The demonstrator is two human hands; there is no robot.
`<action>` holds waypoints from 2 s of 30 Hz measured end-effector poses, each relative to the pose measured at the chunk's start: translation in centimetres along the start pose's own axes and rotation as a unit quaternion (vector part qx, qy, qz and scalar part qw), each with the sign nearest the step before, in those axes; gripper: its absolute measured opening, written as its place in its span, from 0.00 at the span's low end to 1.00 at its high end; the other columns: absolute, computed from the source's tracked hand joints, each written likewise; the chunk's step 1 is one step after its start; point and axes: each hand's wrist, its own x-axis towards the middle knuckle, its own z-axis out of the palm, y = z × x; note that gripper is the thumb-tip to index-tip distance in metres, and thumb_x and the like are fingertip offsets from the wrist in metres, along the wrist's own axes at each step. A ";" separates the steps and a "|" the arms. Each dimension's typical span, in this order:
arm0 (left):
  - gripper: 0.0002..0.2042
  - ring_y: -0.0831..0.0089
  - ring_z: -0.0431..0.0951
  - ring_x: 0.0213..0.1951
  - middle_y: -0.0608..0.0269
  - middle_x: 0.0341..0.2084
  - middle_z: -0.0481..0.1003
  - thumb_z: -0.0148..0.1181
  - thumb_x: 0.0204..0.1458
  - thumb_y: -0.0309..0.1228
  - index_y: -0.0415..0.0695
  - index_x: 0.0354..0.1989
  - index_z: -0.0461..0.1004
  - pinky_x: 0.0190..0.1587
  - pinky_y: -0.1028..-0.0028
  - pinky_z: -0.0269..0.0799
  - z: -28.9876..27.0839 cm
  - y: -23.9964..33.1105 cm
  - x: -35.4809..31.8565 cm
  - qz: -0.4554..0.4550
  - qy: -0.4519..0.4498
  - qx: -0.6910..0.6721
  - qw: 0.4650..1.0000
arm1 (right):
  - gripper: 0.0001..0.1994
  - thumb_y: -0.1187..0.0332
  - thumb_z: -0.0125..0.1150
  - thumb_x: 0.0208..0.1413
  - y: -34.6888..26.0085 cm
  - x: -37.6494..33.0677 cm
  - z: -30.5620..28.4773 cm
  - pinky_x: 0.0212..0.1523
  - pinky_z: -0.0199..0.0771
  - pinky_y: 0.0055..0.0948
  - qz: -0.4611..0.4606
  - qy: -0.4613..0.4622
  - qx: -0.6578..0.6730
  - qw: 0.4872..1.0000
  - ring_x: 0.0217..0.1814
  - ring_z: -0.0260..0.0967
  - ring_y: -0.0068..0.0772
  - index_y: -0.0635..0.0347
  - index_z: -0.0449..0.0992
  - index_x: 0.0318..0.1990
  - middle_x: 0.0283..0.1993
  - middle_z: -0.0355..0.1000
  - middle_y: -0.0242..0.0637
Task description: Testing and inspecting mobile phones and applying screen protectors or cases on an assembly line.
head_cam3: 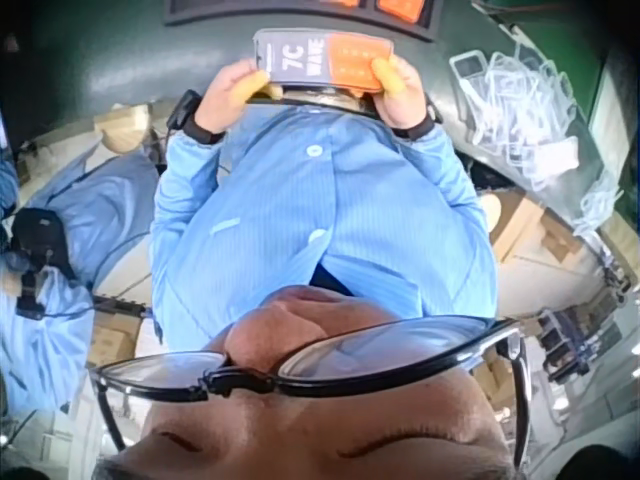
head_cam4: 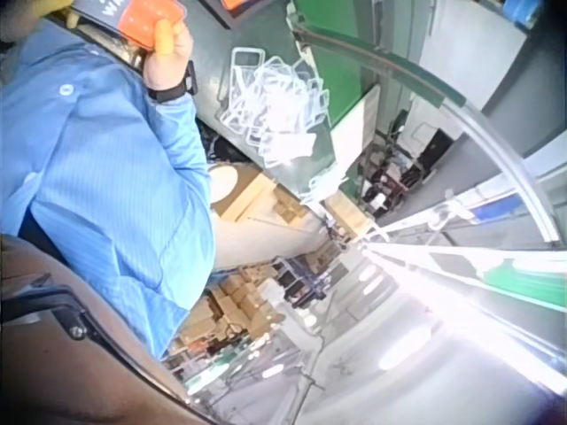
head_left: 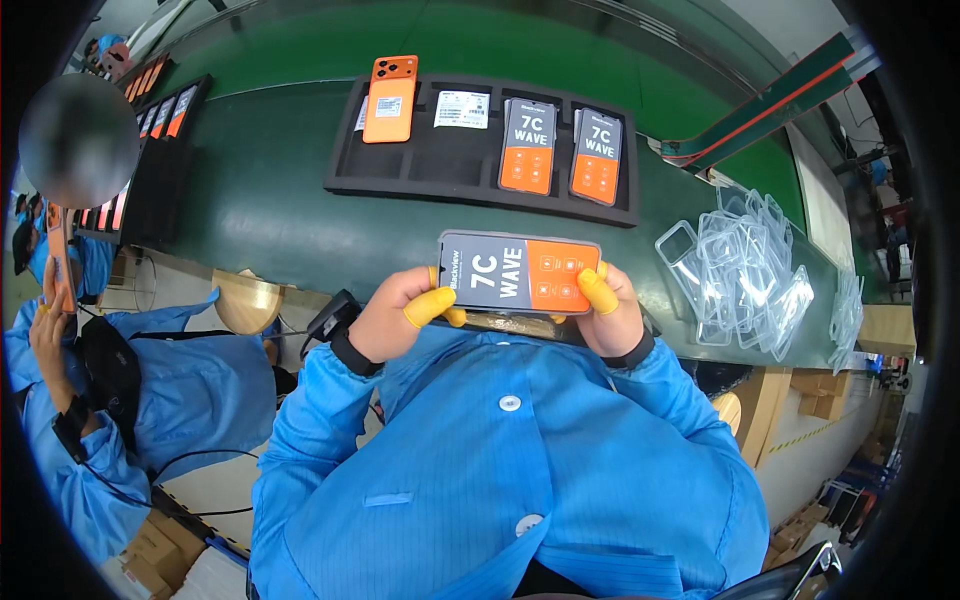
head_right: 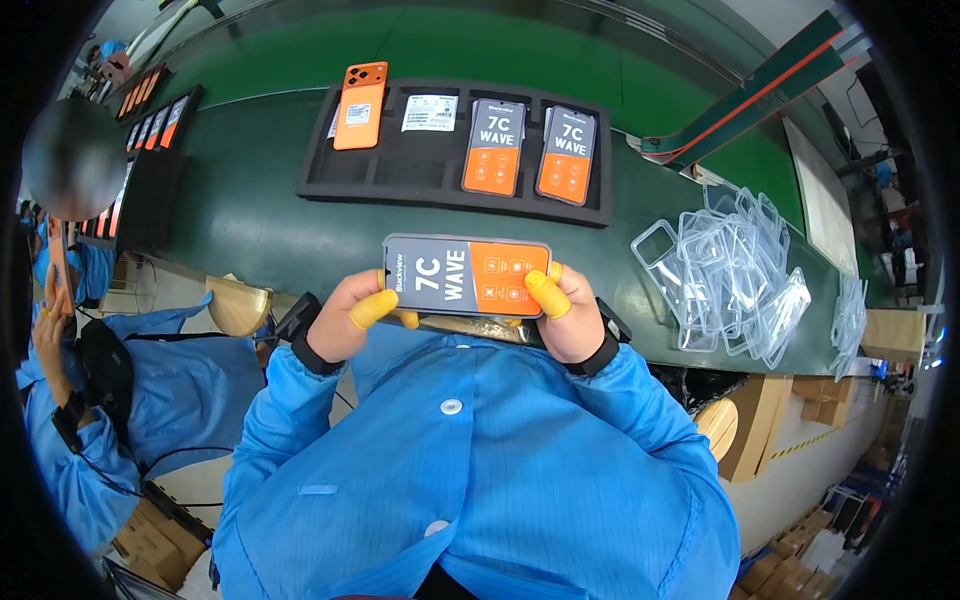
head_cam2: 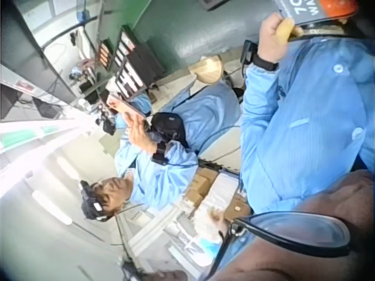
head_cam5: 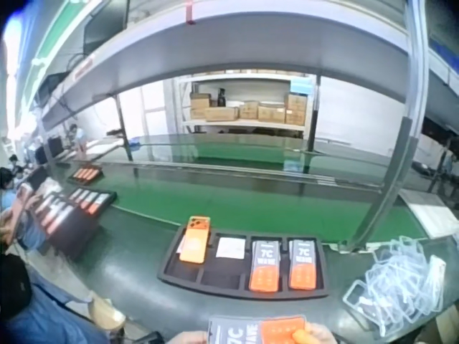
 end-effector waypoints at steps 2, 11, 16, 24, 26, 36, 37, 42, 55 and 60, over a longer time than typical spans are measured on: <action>0.11 0.75 0.76 0.29 0.61 0.27 0.77 0.48 0.64 0.32 0.36 0.40 0.74 0.36 0.74 0.73 0.9 0.7 0.2 -0.029 0.074 -0.099 0.992 | 0.13 0.68 0.53 0.64 0.1 -0.1 0.2 0.55 0.70 0.30 -0.007 0.007 0.006 1.000 0.51 0.72 0.27 0.64 0.74 0.51 0.50 0.75 0.36; 0.12 0.71 0.78 0.29 0.58 0.29 0.77 0.46 0.64 0.32 0.36 0.45 0.72 0.34 0.71 0.76 -0.7 0.9 -0.1 -0.071 0.051 -0.053 0.995 | 0.15 0.64 0.51 0.66 0.4 0.6 -0.4 0.53 0.69 0.26 0.067 0.021 -0.068 0.995 0.49 0.71 0.24 0.64 0.74 0.52 0.48 0.75 0.31; 0.13 0.72 0.77 0.30 0.59 0.32 0.77 0.47 0.64 0.32 0.36 0.50 0.70 0.34 0.72 0.76 -0.6 -0.6 0.2 -0.032 0.085 -0.021 0.996 | 0.15 0.63 0.52 0.66 1.0 0.9 0.4 0.47 0.69 0.22 0.054 0.041 -0.022 0.997 0.44 0.70 0.19 0.62 0.73 0.53 0.44 0.74 0.28; 0.16 0.72 0.78 0.33 0.60 0.37 0.77 0.48 0.64 0.31 0.38 0.57 0.66 0.33 0.74 0.76 0.0 -1.9 0.6 -0.044 0.161 -0.144 0.975 | 0.12 0.64 0.53 0.65 1.8 0.8 -0.6 0.41 0.71 0.22 0.092 0.010 -0.057 0.994 0.40 0.71 0.20 0.62 0.75 0.45 0.40 0.75 0.30; 0.16 0.73 0.78 0.32 0.59 0.37 0.77 0.48 0.63 0.31 0.38 0.57 0.66 0.30 0.74 0.75 -0.3 -2.1 0.4 -0.031 0.172 -0.150 0.973 | 0.11 0.64 0.53 0.65 1.7 0.8 -0.8 0.39 0.72 0.23 0.116 -0.007 -0.094 0.989 0.38 0.72 0.21 0.62 0.75 0.43 0.38 0.75 0.31; 0.21 0.73 0.77 0.33 0.59 0.37 0.76 0.50 0.56 0.29 0.35 0.58 0.64 0.29 0.75 0.73 -1.9 -1.3 -0.2 -0.039 0.107 -0.197 0.974 | 0.10 0.65 0.55 0.63 1.2 1.2 -0.8 0.31 0.74 0.26 0.205 -0.070 -0.032 0.976 0.27 0.74 0.29 0.63 0.74 0.40 0.29 0.75 0.38; 0.21 0.73 0.77 0.34 0.59 0.38 0.76 0.50 0.56 0.29 0.35 0.58 0.64 0.29 0.75 0.74 -1.9 -1.1 -0.2 -0.042 0.102 -0.193 0.975 | 0.10 0.65 0.55 0.63 1.0 1.3 -0.7 0.30 0.74 0.26 0.222 -0.097 -0.059 0.968 0.27 0.74 0.29 0.64 0.74 0.40 0.29 0.75 0.38; 0.23 0.73 0.77 0.35 0.60 0.39 0.76 0.49 0.55 0.29 0.36 0.60 0.63 0.28 0.76 0.73 -2.1 -0.9 -0.1 -0.039 0.081 -0.179 0.980 | 0.09 0.66 0.55 0.63 0.7 1.4 -0.4 0.31 0.73 0.26 0.235 -0.116 -0.092 0.961 0.27 0.73 0.28 0.64 0.74 0.40 0.28 0.74 0.37; 0.19 0.66 0.79 0.41 0.51 0.41 0.76 0.42 0.67 0.35 0.36 0.60 0.63 0.49 0.69 0.73 -3.8 -3.7 0.0 0.002 0.224 -0.011 0.975 | 0.11 0.61 0.54 0.64 -0.3 7.3 3.4 0.26 0.71 0.30 0.137 0.069 0.030 0.988 0.25 0.71 0.31 0.60 0.73 0.39 0.27 0.73 0.36; 0.17 0.66 0.79 0.40 0.52 0.40 0.77 0.43 0.66 0.33 0.37 0.58 0.66 0.48 0.70 0.75 -3.9 -4.8 -0.3 0.023 0.248 -0.048 0.967 | 0.13 0.57 0.53 0.64 0.5 12.9 6.0 0.28 0.72 0.28 0.125 0.172 0.038 0.976 0.28 0.71 0.29 0.58 0.70 0.41 0.31 0.74 0.36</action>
